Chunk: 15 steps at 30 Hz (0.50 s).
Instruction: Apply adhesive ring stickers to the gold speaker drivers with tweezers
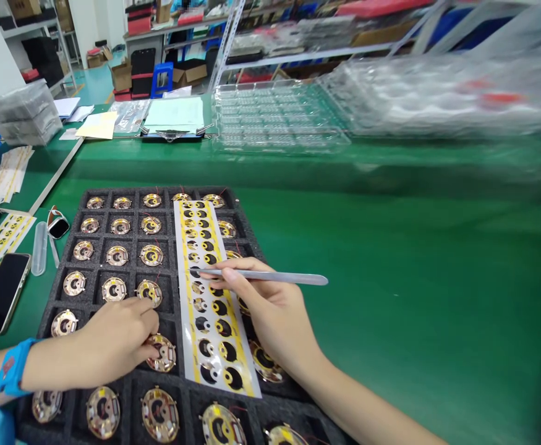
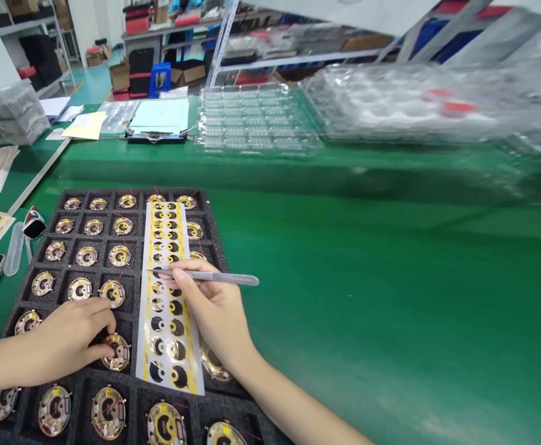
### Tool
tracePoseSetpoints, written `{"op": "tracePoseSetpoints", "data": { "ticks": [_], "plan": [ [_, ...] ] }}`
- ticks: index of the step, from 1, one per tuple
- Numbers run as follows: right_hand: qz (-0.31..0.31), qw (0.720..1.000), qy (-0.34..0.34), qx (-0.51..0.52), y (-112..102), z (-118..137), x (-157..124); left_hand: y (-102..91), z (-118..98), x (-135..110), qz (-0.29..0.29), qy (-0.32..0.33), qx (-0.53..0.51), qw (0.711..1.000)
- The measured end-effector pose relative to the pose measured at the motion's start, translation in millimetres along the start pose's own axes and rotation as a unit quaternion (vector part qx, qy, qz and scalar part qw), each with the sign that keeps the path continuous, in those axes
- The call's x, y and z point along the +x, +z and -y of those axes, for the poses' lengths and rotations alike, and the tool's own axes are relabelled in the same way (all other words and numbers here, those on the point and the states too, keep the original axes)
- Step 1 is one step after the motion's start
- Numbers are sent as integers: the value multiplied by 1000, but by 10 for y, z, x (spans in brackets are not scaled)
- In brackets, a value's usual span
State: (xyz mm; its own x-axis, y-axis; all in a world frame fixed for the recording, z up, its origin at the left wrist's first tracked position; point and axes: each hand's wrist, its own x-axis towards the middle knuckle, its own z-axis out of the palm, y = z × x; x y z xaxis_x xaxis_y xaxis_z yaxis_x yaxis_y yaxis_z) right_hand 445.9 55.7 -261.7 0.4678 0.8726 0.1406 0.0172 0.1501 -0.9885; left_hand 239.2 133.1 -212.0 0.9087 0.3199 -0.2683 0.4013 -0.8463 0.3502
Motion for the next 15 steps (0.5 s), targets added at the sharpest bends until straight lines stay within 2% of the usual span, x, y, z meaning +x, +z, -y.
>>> {"op": "tracePoseSetpoints", "data": {
  "ticks": [2, 4, 6, 8, 9, 11, 13, 15],
  "plan": [
    [-4, 1000, -9, -2, 5, 13, -19, -49, 47, 28, 1, -21, -120, 993],
    [-9, 998, -53, -14, 12, 41, -52, -80, 112, 85, -22, -52, -277, 959],
    [1, 990, -133, -37, 16, 84, -97, -85, 185, 156, -48, -77, -453, 887],
    [35, 973, -217, -69, 14, 133, -148, -80, 247, 215, -53, -88, -597, 796],
    [58, 963, -249, -89, 10, 155, -174, -76, 269, 234, -45, -89, -646, 757],
    [103, 939, -297, -142, -4, 187, -223, -70, 288, 246, -28, -82, -705, 704],
    [140, 910, -334, -200, -23, 195, -263, -63, 284, 236, -11, -59, -736, 674],
    [173, 880, -366, -247, -47, 177, -290, -53, 270, 220, 1, -30, -754, 656]
  ]
}}
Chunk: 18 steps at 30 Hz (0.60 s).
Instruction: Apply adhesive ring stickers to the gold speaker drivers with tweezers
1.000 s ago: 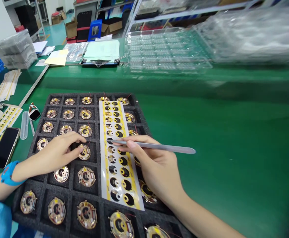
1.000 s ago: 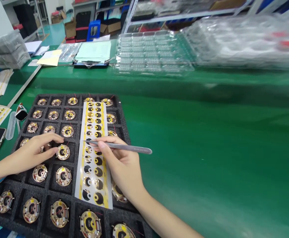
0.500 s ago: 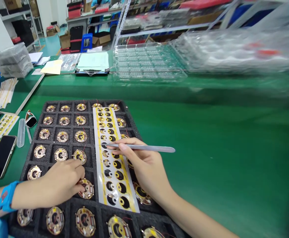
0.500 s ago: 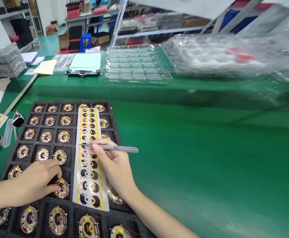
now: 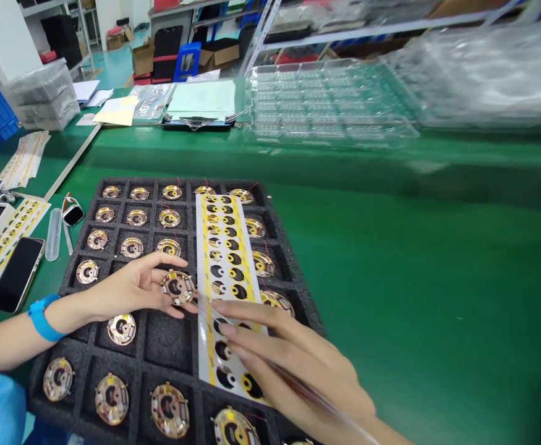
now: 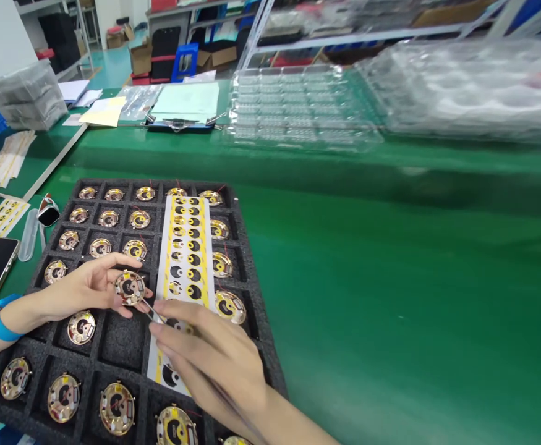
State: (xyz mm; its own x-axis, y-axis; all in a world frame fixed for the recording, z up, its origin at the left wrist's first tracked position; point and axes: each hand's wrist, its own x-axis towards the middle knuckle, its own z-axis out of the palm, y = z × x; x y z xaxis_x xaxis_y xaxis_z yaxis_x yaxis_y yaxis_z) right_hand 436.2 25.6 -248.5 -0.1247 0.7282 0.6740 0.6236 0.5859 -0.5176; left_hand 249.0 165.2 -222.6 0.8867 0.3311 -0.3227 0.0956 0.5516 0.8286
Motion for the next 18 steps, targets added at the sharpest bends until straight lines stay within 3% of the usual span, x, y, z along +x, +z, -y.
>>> {"op": "tracePoseSetpoints", "data": {
  "ticks": [4, 9, 14, 18],
  "plan": [
    [64, 996, -56, -38, 4, -57, -77, 20, 11, -15, 36, 7, -12, 999],
    [101, 991, -82, -41, -6, -101, -97, 38, -9, -19, 31, -3, -3, 1000],
    [102, 992, -62, -39, 23, -1, -75, 42, -6, -29, 46, -13, -8, 999],
    [50, 997, -28, -61, 65, 87, -83, 41, 4, -33, 51, -25, -10, 998]
  ]
}}
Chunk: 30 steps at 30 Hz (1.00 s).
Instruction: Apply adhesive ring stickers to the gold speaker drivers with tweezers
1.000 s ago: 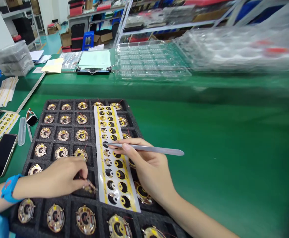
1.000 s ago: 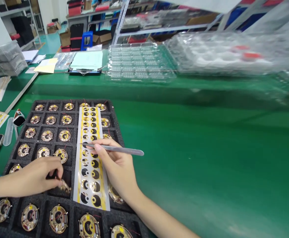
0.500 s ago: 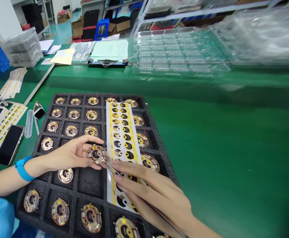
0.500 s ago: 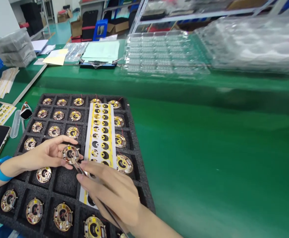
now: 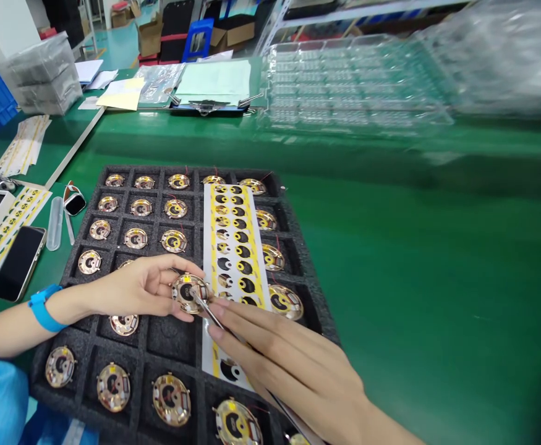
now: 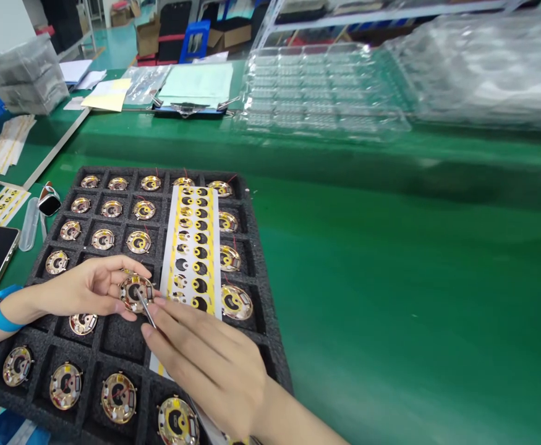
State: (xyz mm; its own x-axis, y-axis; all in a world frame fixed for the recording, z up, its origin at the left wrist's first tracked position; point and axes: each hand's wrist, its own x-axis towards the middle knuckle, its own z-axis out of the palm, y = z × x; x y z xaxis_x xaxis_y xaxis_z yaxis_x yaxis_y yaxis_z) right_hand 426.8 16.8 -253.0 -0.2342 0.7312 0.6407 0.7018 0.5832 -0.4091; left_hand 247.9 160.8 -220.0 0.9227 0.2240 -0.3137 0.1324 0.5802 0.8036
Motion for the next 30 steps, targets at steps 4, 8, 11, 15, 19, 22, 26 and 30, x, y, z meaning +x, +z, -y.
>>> {"op": "tracePoseSetpoints", "data": {
  "ticks": [4, 8, 11, 15, 19, 22, 26, 30],
  "plan": [
    [-7, 999, -20, -25, -4, -1, 1, 3, -3, -3, 10, 2, -2, 1000],
    [-9, 1000, -6, -23, 16, -11, -14, 2, 5, -3, 13, 2, -1, 1000],
    [-26, 1000, 13, 3, 38, -7, -32, -2, 26, 4, 27, -4, -8, 1000],
    [-45, 999, 13, 22, 7, -10, 2, -2, 46, 5, 25, -1, -1, 1000],
    [-125, 984, 95, 78, -62, -75, 140, -19, 6, 46, -8, 22, 18, 1000],
    [-173, 951, 220, 131, -122, -324, 266, -69, -112, 197, -60, 31, 43, 997],
    [-176, 899, 343, 206, -169, -872, 384, -154, -342, 564, -129, 49, 52, 989],
    [-137, 886, 358, 259, -121, -1180, 413, -231, -446, 879, -164, 53, 43, 984]
  ]
}}
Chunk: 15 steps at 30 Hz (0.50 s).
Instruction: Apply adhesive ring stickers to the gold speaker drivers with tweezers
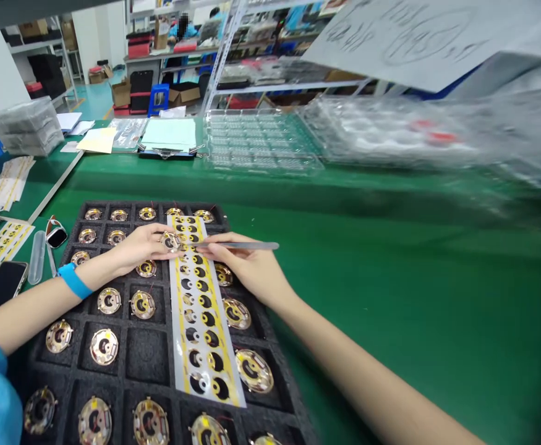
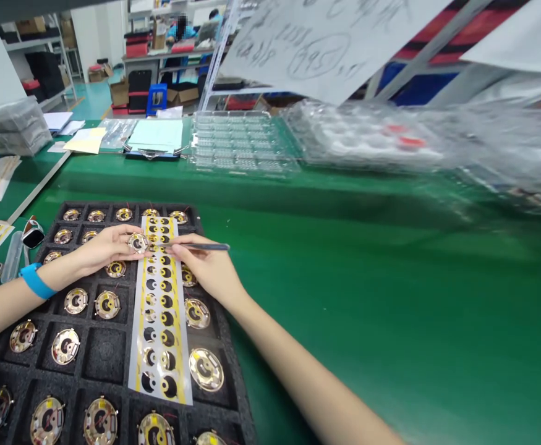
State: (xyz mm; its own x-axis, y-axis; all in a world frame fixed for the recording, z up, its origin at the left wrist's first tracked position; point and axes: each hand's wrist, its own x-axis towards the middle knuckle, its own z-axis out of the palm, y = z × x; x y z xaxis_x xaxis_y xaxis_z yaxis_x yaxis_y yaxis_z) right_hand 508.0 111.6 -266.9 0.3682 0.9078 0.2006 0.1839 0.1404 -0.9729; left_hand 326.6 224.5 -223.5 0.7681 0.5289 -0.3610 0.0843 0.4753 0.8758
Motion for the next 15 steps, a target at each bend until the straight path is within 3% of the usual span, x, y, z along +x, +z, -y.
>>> {"op": "tracePoseSetpoints", "data": {
  "ticks": [4, 15],
  "plan": [
    [19, 999, 23, 26, 19, -53, -2, -58, 49, 96, 3, -4, 6, 1000],
    [26, 991, 91, 96, -47, -129, 18, -150, 65, 70, 27, -8, 20, 999]
  ]
}}
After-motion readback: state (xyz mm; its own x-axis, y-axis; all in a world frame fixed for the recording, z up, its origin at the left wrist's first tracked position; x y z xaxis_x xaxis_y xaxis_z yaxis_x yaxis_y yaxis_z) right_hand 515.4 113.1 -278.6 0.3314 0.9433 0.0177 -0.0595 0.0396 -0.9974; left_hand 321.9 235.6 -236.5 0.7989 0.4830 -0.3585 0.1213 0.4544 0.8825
